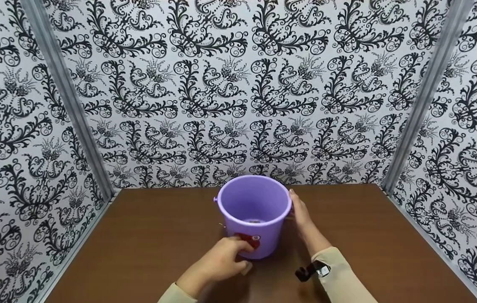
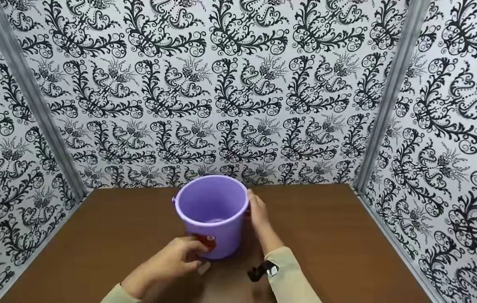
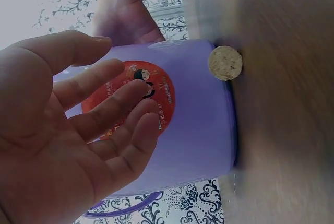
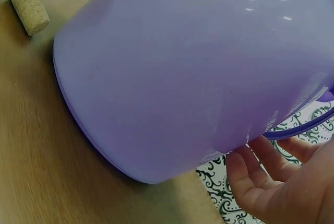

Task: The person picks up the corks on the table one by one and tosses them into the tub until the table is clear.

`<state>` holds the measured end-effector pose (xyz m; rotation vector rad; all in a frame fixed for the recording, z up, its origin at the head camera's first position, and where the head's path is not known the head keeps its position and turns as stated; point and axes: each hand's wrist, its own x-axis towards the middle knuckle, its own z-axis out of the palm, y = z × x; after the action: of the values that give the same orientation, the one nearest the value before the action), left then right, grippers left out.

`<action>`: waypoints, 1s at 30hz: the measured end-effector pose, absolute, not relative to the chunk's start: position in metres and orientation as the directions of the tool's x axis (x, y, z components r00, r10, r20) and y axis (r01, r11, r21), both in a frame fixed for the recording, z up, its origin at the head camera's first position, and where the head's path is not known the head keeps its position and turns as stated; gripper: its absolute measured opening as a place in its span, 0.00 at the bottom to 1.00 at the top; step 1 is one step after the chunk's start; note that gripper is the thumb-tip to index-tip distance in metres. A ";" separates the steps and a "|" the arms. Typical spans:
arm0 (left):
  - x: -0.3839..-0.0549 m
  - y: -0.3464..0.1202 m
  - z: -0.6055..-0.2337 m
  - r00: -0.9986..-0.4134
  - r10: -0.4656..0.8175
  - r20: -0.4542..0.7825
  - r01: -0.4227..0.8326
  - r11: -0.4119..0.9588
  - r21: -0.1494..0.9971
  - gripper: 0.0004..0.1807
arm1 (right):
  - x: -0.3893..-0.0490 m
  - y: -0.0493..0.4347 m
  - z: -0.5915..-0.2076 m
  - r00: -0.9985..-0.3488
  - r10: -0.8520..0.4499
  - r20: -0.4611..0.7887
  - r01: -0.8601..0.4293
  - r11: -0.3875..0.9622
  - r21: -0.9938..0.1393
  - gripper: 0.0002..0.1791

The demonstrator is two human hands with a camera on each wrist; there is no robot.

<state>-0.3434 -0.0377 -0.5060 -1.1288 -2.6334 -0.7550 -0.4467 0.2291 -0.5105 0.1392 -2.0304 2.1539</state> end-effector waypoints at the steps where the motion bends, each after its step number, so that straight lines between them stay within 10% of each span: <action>1: -0.343 -0.038 -0.507 -0.698 0.626 0.348 0.715 0.584 0.384 0.17 | -0.446 0.229 -0.511 -0.980 0.066 0.187 -0.190 -0.050 -0.980 0.36; 30: -0.347 -0.038 -0.525 -0.671 0.677 0.303 0.740 0.588 0.326 0.06 | -0.448 0.228 -0.510 -0.982 0.076 0.173 -0.177 -0.036 -0.984 0.35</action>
<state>-0.3465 -0.0381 -0.5247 -1.1986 -2.6666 -0.6503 -0.4481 0.2278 -0.5096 0.1082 -2.0497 2.1402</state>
